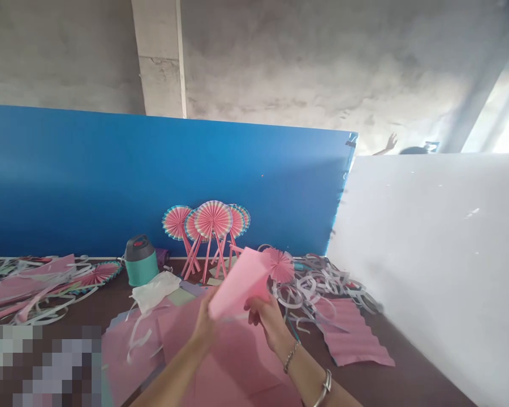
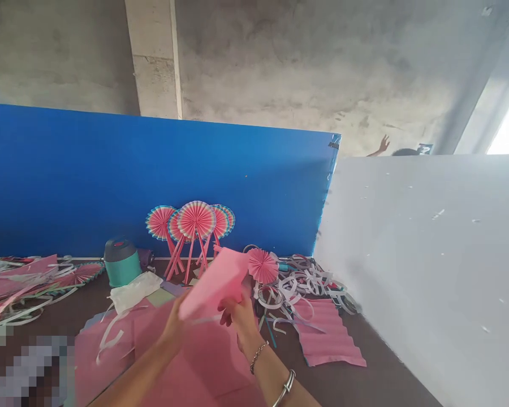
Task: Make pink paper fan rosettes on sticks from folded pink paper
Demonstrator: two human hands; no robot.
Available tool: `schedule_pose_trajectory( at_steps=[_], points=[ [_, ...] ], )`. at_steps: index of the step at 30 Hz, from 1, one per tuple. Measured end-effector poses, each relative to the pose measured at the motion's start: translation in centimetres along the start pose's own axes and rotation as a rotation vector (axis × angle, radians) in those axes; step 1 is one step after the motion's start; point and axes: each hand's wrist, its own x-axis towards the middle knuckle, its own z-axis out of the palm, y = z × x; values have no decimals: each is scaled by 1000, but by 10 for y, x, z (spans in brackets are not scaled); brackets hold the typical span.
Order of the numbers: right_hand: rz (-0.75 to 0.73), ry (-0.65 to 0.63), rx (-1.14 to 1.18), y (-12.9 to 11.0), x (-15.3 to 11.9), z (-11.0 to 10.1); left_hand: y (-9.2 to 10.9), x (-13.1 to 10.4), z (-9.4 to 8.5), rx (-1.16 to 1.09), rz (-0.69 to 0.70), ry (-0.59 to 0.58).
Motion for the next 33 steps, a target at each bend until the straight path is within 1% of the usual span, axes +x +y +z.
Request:
schedule_pose_trajectory(
  at_steps=[1,2,5,7,9,11,13,15,18,20,21,22,23,24,25,27,33],
  points=[
    [11,-17,-13,-1,0,0,-2,4,-1,-32,-9,-8],
    [12,-38,-23,-3,-1,-1,-4,7,-4,-89,-24,12],
    [-30,-70,41,-5,-1,-10,-13,14,-20,-200,-96,69],
    [-43,-22,87,-4,1,-19,-18,17,-31,-218,-143,71],
    [-65,17,31,0,5,-26,-20,19,-38,-213,-163,73],
    [-111,-4,-55,5,8,-30,-19,19,-41,-206,-163,59],
    [-158,-35,-121,9,9,-30,-17,19,-40,-212,-153,42],
    [-196,-36,-194,11,8,-29,-14,18,-37,-217,-157,48],
    [-245,24,-398,5,8,-34,-12,17,-37,-209,-154,73],
    [-274,118,-620,-3,10,-43,-12,18,-38,-214,-107,86],
    [-283,180,-768,-8,11,-49,-12,19,-39,-220,-79,99],
    [-271,233,-936,-12,12,-55,-13,20,-40,-225,-59,119],
    [-220,249,-1105,-15,13,-60,-13,21,-41,-229,-47,145],
    [-170,238,-1233,-16,14,-64,-14,22,-43,-234,-49,171],
    [-129,230,-1313,-17,15,-67,-14,24,-44,-236,-61,195],
    [-74,208,-1387,-15,14,-68,-16,26,-46,-237,-92,222],
    [-30,225,-1462,-6,11,-62,-22,29,-54,-224,-157,224]
  ],
)
